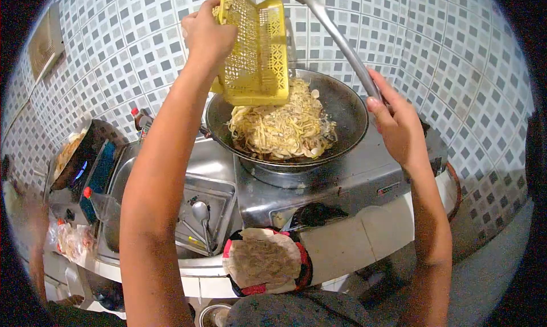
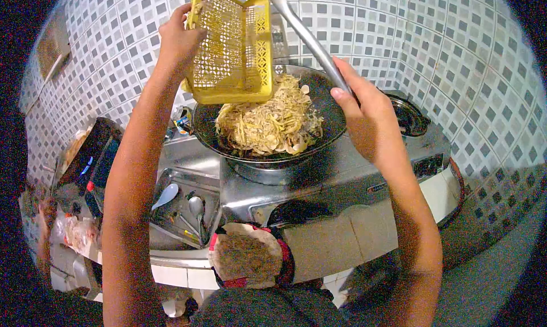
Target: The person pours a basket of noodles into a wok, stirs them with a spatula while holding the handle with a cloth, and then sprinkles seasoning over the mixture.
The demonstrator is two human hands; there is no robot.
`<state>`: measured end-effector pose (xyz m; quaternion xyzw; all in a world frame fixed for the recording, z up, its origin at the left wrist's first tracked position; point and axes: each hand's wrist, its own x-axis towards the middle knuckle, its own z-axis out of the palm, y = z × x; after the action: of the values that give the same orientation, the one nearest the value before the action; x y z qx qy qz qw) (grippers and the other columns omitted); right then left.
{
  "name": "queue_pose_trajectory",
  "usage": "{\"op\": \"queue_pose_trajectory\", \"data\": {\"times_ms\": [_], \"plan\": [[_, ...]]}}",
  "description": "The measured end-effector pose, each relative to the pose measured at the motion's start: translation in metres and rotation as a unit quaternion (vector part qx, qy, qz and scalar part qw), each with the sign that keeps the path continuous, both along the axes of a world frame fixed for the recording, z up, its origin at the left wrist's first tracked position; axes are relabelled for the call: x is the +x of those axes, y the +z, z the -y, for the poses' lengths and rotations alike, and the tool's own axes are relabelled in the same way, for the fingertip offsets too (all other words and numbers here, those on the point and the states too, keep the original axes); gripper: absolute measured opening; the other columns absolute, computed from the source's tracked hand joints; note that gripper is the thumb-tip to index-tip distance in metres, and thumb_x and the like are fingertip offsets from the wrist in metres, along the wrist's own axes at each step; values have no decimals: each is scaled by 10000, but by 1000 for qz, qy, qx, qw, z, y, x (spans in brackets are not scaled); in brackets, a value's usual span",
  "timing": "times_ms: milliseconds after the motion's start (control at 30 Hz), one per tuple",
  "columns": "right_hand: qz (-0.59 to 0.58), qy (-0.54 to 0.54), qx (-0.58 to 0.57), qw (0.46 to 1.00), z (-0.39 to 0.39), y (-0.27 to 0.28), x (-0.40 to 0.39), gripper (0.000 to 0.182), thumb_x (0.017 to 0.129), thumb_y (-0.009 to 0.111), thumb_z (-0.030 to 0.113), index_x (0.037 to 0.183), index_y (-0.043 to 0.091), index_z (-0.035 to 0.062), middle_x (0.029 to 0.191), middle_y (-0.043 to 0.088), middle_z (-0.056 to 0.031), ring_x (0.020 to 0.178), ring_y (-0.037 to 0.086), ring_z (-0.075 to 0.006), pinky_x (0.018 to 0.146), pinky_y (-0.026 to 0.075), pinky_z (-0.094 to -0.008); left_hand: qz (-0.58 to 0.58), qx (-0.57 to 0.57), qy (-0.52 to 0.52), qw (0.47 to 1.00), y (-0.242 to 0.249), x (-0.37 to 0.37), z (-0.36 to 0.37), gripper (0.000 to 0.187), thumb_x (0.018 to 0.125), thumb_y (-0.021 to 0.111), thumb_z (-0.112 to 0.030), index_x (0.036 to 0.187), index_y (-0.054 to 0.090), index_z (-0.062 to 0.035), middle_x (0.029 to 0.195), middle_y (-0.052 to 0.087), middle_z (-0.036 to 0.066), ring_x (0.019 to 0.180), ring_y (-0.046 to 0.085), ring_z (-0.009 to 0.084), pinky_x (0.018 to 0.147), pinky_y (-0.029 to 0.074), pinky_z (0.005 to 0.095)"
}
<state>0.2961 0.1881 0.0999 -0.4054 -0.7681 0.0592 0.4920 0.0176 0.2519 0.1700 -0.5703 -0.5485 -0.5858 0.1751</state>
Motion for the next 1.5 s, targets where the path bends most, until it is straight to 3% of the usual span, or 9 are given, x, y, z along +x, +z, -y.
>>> {"op": "queue_pose_trajectory", "data": {"times_ms": [100, 500, 600, 733, 1100, 1267, 1333, 1400, 1500], "plan": [[79, -29, 142, 986, -5, -9, 10, 341, 770, 457, 119, 1110, 433, 96, 948, 524, -163, 836, 519, -283, 731, 393, -295, 10, -12, 5, 1000, 3, -1, 4, 511, 571, 561, -140, 1072, 464, -136, 1044, 356, 199, 988, 354, 325, 848, 319, 358], [71, -43, 80, 993, -21, -6, 9, 352, 755, 474, 95, 1105, 435, 79, 869, 522, -178, 819, 504, -307, 716, 393, -320, 45, -28, -166, 985, 5, 2, 2, 364, 680, 565, -99, 1003, 432, 3, 838, 532, 100, 723, 519, 161, 646, 420, 260], [120, -39, 77, 989, -21, -12, 7, 359, 748, 484, 95, 1104, 439, 92, 798, 512, -170, 755, 499, -305, 685, 395, -318, 1, -26, -73, 997, 12, 19, 26, 345, 649, 492, -35, 991, 446, -29, 814, 517, 187, 761, 502, 329, 661, 400, 371], [182, -4, 2, 983, -7, -20, 15, 356, 735, 495, 72, 1088, 457, 90, 804, 516, -154, 748, 501, -291, 682, 397, -300, -42, 144, -17, 989, 10, 15, 30, 228, 657, 505, -79, 870, 446, -19, 727, 523, 190, 674, 509, 335, 580, 393, 387], [204, -37, 54, 977, 0, -28, 19, 353, 740, 485, 29, 1086, 468, 93, 840, 514, -148, 752, 510, -244, 699, 388, -267, -176, 97, -34, 979, 13, 10, 75, 239, 638, 437, 8, 876, 416, 10, 701, 519, 209, 676, 517, 341, 582, 395, 394], [216, -60, 12, 974, 13, -30, 44, 334, 737, 491, 27, 1066, 479, 81, 756, 490, -135, 690, 491, -225, 659, 387, -265, -132, 291, 35, 947, 8, -53, 68, 388, 653, 471, 9, 1034, 397, 6, 926, 522, 182, 779, 538, 280, 687, 439, 335], [195, -64, -36, 978, 13, -33, 61, 322, 741, 489, 31, 1061, 479, 63, 803, 518, -135, 743, 507, -224, 693, 383, -258, 139, 130, -199, 961, 9, -65, 109, 582, 683, 475, -9, 1215, 245, -60, 1054, 460, 211, 910, 488, 327, 782, 406, 341], [156, -63, -67, 984, 14, -37, 75, 306, 753, 481, 48, 1058, 471, 22, 971, 531, -125, 908, 494, -194, 794, 344, -249, 103, 104, -37, 989, -9, -124, 140, 329, 702, 556, -141, 986, 446, -16, 827, 529, 68, 709, 510, 145, 614, 419, 260], [115, -80, -143, 980, 23, -31, 90, 317, 762, 469, 59, 1076, 457, 12, 1052, 509, -112, 993, 449, -163, 855, 302, -251, 256, 63, 43, 964, -42, -143, 192, 286, 711, 478, -120, 979, 446, -23, 833, 516, 100, 689, 524, 171, 569, 433, 271]]}}
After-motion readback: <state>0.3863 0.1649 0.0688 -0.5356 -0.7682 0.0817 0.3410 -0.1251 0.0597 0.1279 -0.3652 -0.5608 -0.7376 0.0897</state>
